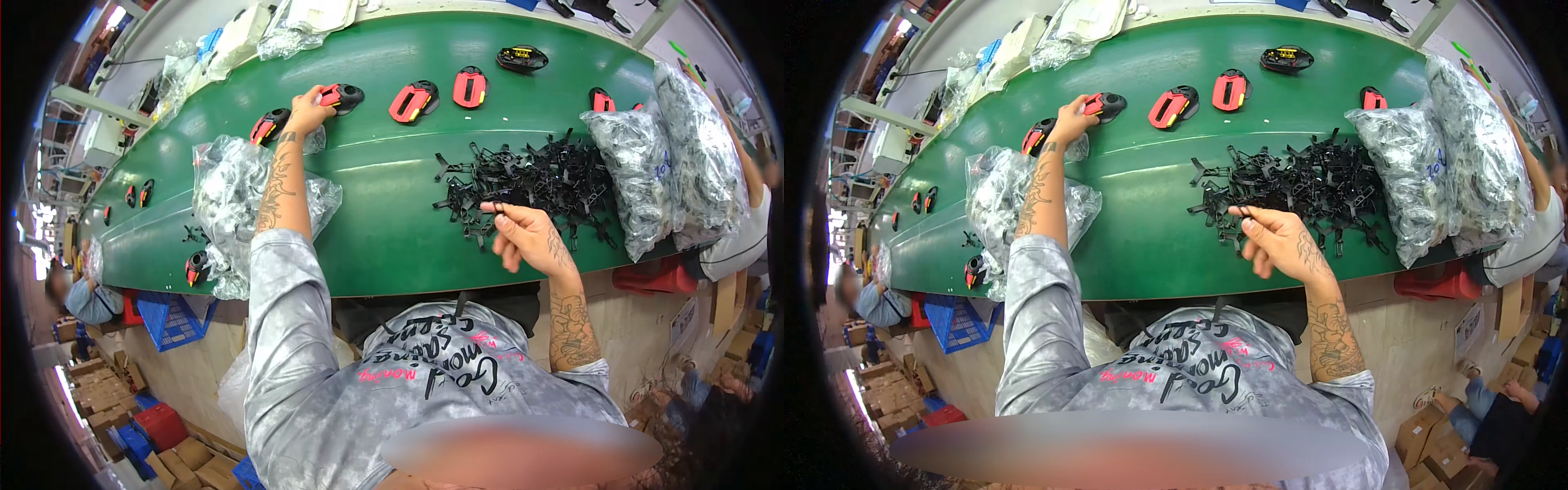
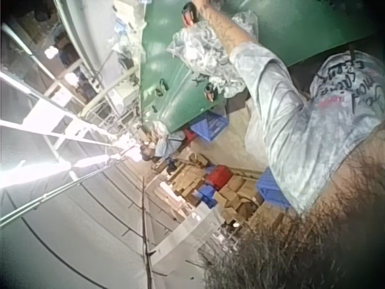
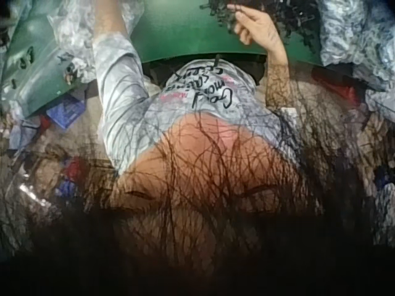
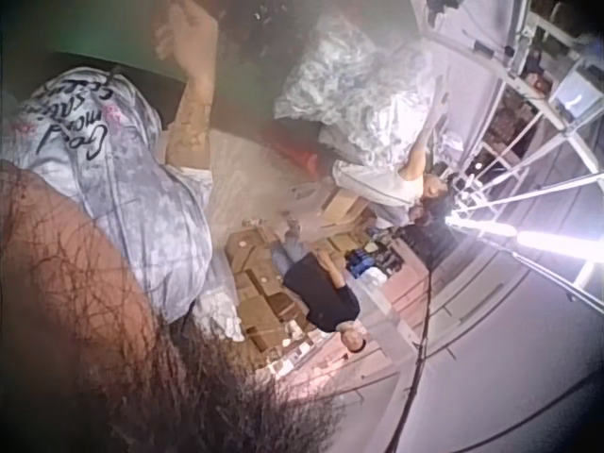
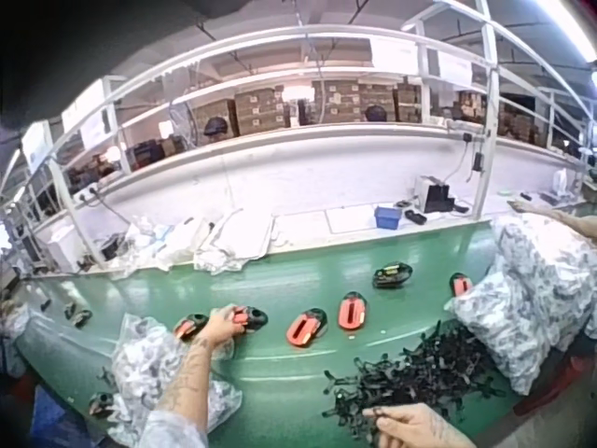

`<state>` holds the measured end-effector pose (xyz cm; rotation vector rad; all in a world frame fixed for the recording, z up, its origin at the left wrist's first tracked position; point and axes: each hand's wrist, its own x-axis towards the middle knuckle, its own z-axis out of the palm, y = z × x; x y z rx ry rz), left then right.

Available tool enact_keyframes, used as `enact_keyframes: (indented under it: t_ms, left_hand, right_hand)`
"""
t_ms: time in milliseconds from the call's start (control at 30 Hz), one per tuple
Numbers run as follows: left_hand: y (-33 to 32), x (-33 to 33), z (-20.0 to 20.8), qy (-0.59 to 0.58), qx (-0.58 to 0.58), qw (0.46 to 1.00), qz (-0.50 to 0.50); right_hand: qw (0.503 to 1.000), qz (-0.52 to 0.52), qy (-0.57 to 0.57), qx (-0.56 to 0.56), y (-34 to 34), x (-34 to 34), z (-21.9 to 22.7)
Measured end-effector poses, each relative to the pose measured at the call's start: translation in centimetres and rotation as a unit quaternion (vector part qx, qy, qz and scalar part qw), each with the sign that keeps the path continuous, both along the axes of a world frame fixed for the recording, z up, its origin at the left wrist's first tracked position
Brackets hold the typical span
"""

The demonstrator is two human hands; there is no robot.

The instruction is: The person assembles plastic components by hand, joining small black pieces with larger red and black shells.

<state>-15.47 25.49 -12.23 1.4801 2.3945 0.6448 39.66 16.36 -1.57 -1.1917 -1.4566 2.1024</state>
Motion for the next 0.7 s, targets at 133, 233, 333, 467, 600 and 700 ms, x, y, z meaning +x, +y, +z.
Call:
enact_keyframes:
  t_ms: [133,233,333,467,600,700]
  left_hand:
    - [-0.6,5.3,1.6,0.005,-0.039,0.999,-0.012]
    - [-3.3,8.6,3.9,-0.022,0.117,0.993,-0.006]
    - [-7.7,19.1,8.7,-0.151,0.192,0.969,-0.036]
    - [-17.2,28.9,9.5,-0.357,0.233,0.896,-0.122]
    - [-20.3,29.9,8.3,-0.677,0.243,0.684,-0.120]
    - [-21.0,30.3,7.8,-0.730,0.212,0.638,-0.123]
  right_hand:
    - [0.987,0.041,-0.014,0.152,0.1,0.8,-0.3]
    - [0.983,0.031,0.119,0.139,0.8,-0.3,0.4]
    - [0.977,-0.040,0.173,0.121,0.2,-1.8,0.6]
    - [0.955,-0.084,0.269,0.091,-1.2,-7.0,1.4]
    - [0.965,-0.104,0.229,0.072,-1.4,-8.2,0.3]
    - [0.959,-0.082,0.269,0.033,-2.2,-8.7,-1.6]
